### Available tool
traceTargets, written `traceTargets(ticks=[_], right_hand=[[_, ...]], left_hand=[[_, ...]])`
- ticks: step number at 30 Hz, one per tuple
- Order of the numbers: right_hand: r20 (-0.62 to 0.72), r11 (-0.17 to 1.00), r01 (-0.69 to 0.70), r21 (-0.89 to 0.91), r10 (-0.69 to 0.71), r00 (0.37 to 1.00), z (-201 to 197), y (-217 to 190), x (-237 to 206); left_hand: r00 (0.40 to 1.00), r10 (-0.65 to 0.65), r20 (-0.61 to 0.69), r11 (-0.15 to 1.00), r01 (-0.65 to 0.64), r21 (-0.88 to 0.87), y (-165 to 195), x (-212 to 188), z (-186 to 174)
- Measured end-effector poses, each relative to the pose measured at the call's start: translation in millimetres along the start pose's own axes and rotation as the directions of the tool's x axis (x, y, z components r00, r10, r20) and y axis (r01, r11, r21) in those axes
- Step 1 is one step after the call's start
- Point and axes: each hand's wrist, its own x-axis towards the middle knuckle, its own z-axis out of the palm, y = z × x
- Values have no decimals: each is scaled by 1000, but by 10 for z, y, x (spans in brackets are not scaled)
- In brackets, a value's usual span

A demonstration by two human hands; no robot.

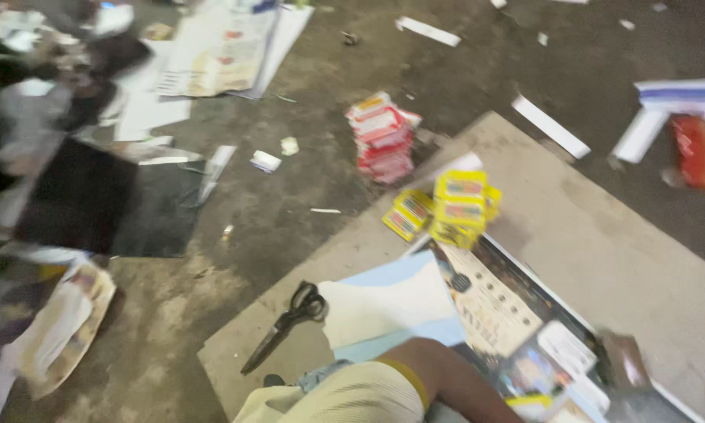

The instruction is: The person sits on the floor and assembles small yellow paper packs by folding and pressing them. They apply a white substance to the edges using a small tool and stack the finished packs.

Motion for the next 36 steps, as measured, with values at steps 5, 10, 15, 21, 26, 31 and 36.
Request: traceTargets(ticks=[5,10,15,21,26,31,36], right_hand=[[-33,995,-30,92,33,999,-639,971,-756],[24,796,164,582,-219,975,141,992,-994],[-133,922,67,382,-17,991,672,434,-1205],[-255,829,495,-261,-553,793,795,298,-1566],[-182,568,394,-722,-706,684,1077,582,-1374],[-175,586,256,-769,-578,797,1211,854,-1021],[-239,589,206,-782,-588,773,1359,944,-1049]], left_hand=[[960,251,-122,967,-253,-8,50,-14,613],[984,62,166,985,-88,151,-250,-177,302],[812,-534,236,535,540,-650,-283,-61,-49],[837,-376,398,-262,316,-912,-563,-420,-295],[849,-298,437,-574,207,-792,-877,-473,-331],[629,-586,511,-394,330,-858,-1104,-510,-418],[849,-524,-74,844,505,-181,-1098,-861,-561]])
